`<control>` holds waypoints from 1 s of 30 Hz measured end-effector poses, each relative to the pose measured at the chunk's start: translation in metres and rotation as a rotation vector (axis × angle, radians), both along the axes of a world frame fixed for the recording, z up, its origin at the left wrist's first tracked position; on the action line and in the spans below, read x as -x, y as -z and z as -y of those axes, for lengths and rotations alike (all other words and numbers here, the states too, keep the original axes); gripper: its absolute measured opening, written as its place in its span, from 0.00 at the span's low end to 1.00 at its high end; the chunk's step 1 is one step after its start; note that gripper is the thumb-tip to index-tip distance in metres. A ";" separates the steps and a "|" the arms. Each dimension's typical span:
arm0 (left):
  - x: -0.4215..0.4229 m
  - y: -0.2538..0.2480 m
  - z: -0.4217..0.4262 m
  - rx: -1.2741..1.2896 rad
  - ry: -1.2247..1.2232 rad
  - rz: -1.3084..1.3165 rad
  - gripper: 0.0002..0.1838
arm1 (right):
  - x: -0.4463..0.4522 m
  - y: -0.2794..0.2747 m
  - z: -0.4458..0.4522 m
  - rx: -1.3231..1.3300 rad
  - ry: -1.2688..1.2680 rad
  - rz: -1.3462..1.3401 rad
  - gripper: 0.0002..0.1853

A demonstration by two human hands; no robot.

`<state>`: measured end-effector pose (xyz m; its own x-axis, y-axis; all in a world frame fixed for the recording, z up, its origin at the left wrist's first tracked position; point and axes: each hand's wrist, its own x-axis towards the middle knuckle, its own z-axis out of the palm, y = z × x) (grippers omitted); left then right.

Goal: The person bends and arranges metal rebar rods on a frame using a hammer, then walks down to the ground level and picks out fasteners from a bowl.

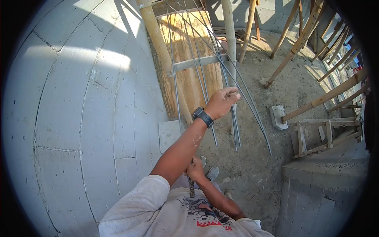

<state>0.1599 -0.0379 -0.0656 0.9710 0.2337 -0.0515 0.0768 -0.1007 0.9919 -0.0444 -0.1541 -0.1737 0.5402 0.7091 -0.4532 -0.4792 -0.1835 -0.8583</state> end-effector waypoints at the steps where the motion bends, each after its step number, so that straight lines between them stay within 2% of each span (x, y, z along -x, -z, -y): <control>1: 0.022 0.002 -0.016 -0.110 -0.082 0.094 0.26 | 0.000 -0.005 -0.001 0.012 0.033 0.021 0.15; 2: 0.047 0.000 -0.028 -0.177 -0.248 0.085 0.25 | -0.001 -0.008 -0.004 0.023 0.063 0.044 0.14; 3: 0.070 0.006 -0.043 -0.409 -0.415 0.070 0.24 | 0.001 -0.009 -0.006 0.026 0.067 0.027 0.15; 5: 0.111 0.043 -0.090 -0.885 -0.538 0.133 0.25 | 0.002 -0.007 -0.008 0.032 0.070 0.004 0.16; 7: 0.139 0.080 -0.118 -0.728 -0.644 0.002 0.24 | 0.001 -0.007 -0.011 0.044 0.101 -0.042 0.15; 10: 0.156 0.095 -0.117 0.063 -0.444 -0.274 0.22 | 0.005 0.002 -0.013 0.098 0.075 -0.064 0.16; 13: 0.155 0.104 -0.089 0.761 -0.463 -0.213 0.19 | 0.006 0.018 -0.013 0.126 0.106 -0.028 0.16; 16: 0.149 0.125 -0.083 0.958 -0.526 -0.184 0.16 | 0.004 0.022 -0.007 0.193 0.099 0.032 0.15; 19: 0.139 0.125 -0.072 0.941 -0.610 -0.163 0.15 | -0.001 0.015 0.001 0.215 0.135 0.038 0.14; 22: 0.140 0.122 -0.072 0.988 -0.564 -0.122 0.14 | 0.010 0.047 0.034 0.254 0.101 0.220 0.15; 25: 0.136 0.114 -0.068 1.057 -0.538 -0.093 0.13 | 0.014 0.014 0.055 0.196 0.156 -0.028 0.17; 28: 0.125 0.113 -0.059 1.088 -0.529 -0.075 0.13 | 0.032 0.019 0.072 0.083 0.208 -0.202 0.15; 30: 0.118 0.112 -0.052 1.084 -0.536 -0.064 0.13 | 0.033 0.016 0.082 0.028 0.264 -0.204 0.16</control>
<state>0.0419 0.0146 -0.1773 0.7523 0.4113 -0.5146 -0.0938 0.8401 0.5343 -0.0774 -0.2361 -0.1893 0.6000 0.5424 -0.5881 -0.6747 -0.0519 -0.7363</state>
